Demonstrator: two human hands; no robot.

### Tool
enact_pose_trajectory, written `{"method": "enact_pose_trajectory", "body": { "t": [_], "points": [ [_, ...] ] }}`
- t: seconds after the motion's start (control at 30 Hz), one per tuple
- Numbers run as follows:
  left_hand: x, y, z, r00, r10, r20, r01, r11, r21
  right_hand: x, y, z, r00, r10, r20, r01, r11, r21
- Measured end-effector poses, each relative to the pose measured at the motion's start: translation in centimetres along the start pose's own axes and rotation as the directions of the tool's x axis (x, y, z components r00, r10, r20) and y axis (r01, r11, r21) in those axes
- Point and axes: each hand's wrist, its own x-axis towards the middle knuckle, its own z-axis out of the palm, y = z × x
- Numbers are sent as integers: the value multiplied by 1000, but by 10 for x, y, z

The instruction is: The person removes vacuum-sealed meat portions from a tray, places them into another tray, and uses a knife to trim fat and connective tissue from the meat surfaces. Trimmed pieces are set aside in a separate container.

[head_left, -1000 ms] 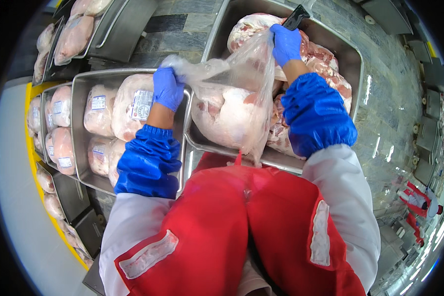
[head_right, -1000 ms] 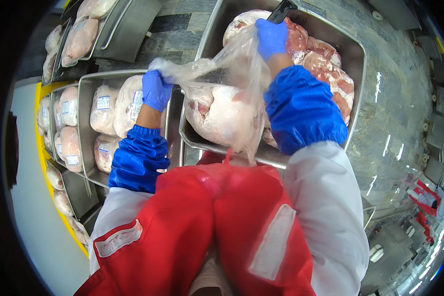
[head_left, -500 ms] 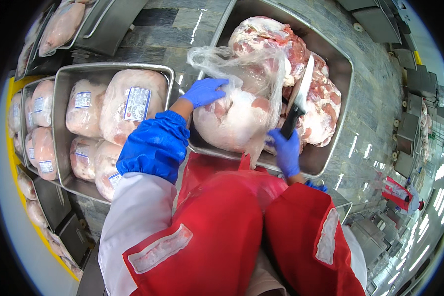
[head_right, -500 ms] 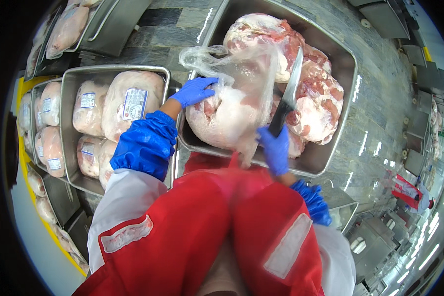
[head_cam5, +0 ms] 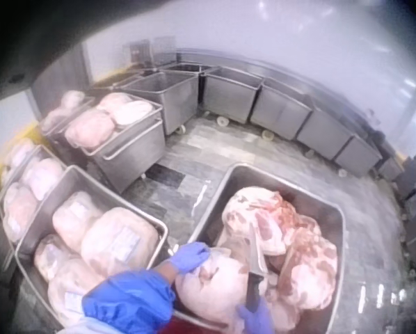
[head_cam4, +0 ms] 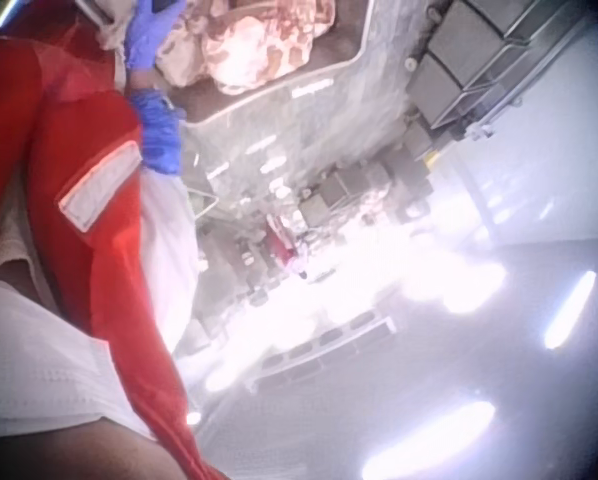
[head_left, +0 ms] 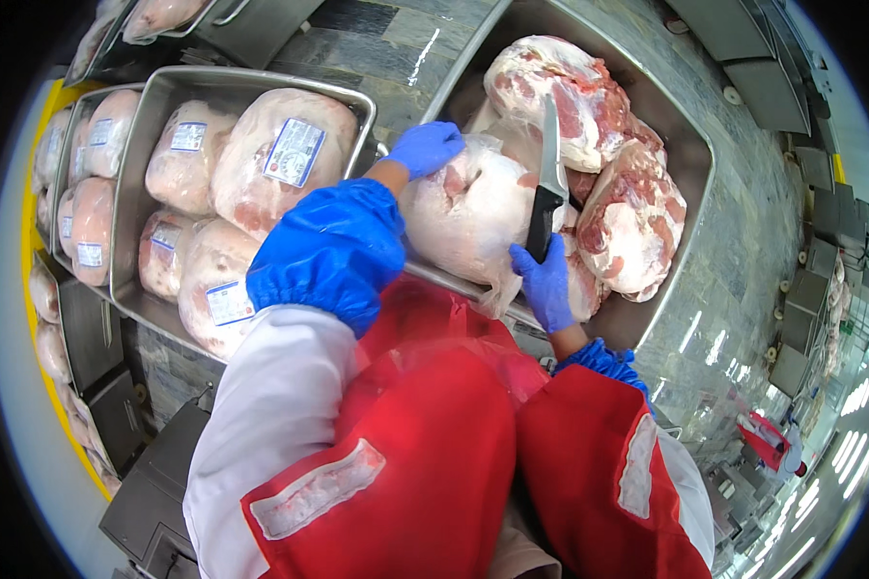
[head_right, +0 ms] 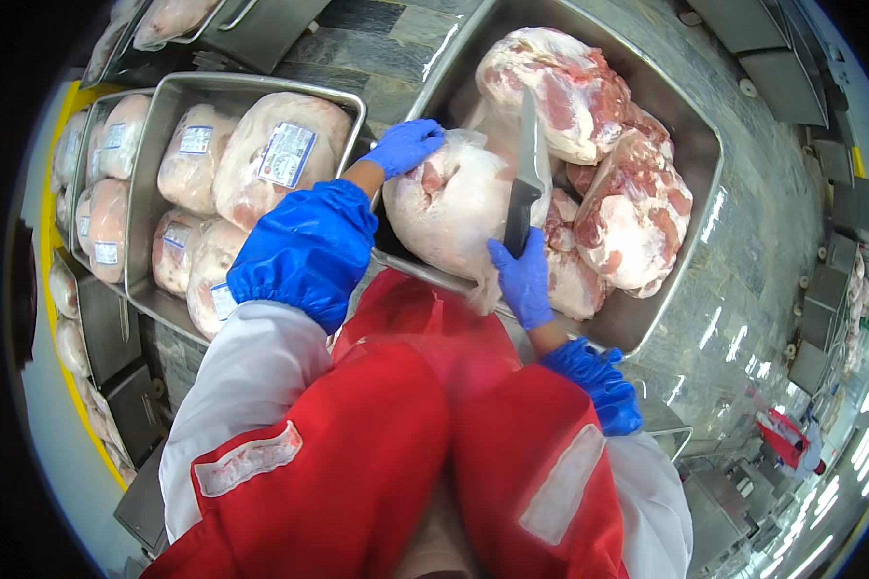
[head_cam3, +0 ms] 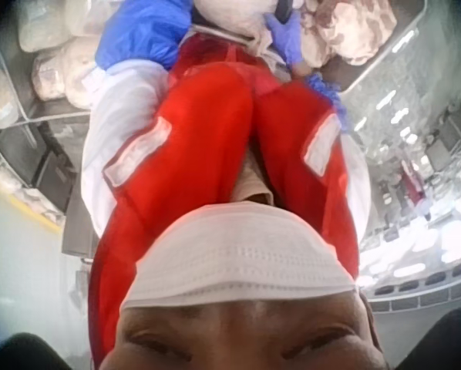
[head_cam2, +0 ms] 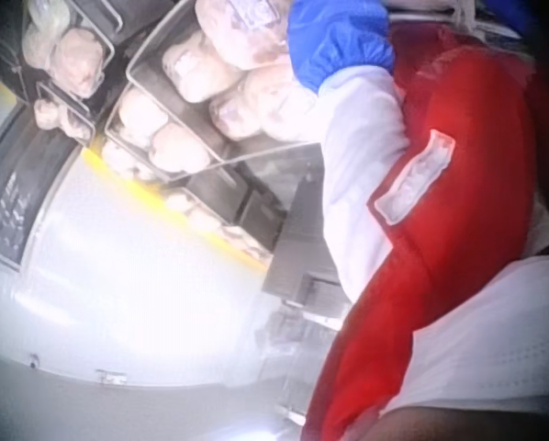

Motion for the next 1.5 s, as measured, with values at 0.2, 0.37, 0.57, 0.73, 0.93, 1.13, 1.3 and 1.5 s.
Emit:
{"method": "enact_pose_trajectory", "body": {
  "t": [0.2,0.37,0.57,0.73,0.93,1.13,1.3,1.5],
  "points": [
    [9,10,-9,990,-39,138,39,999,7,5,11,26,975,-91,-204,53,982,-183],
    [14,-2,-10,991,47,124,-64,988,140,2,-8,43,933,-80,-352,-66,921,-385],
    [7,1,-2,982,143,125,-151,987,59,-1,-2,20,926,-147,-348,-63,848,-526],
    [3,-28,-1,967,253,-16,-253,967,-35,-47,-84,28,985,-34,-166,-92,719,-689],
    [4,-33,5,954,287,-89,-295,950,-98,-90,-199,46,992,76,95,56,407,-912],
    [5,-29,-4,972,232,-17,-233,970,-71,-80,-258,70,946,112,305,285,167,-944],
    [6,-27,-1,964,263,33,-261,963,-64,-66,-259,92,905,21,424,421,92,-903],
    [13,-25,-7,967,243,79,-242,970,-23,-66,-228,131,866,-281,414,466,148,-873]
  ]
}}
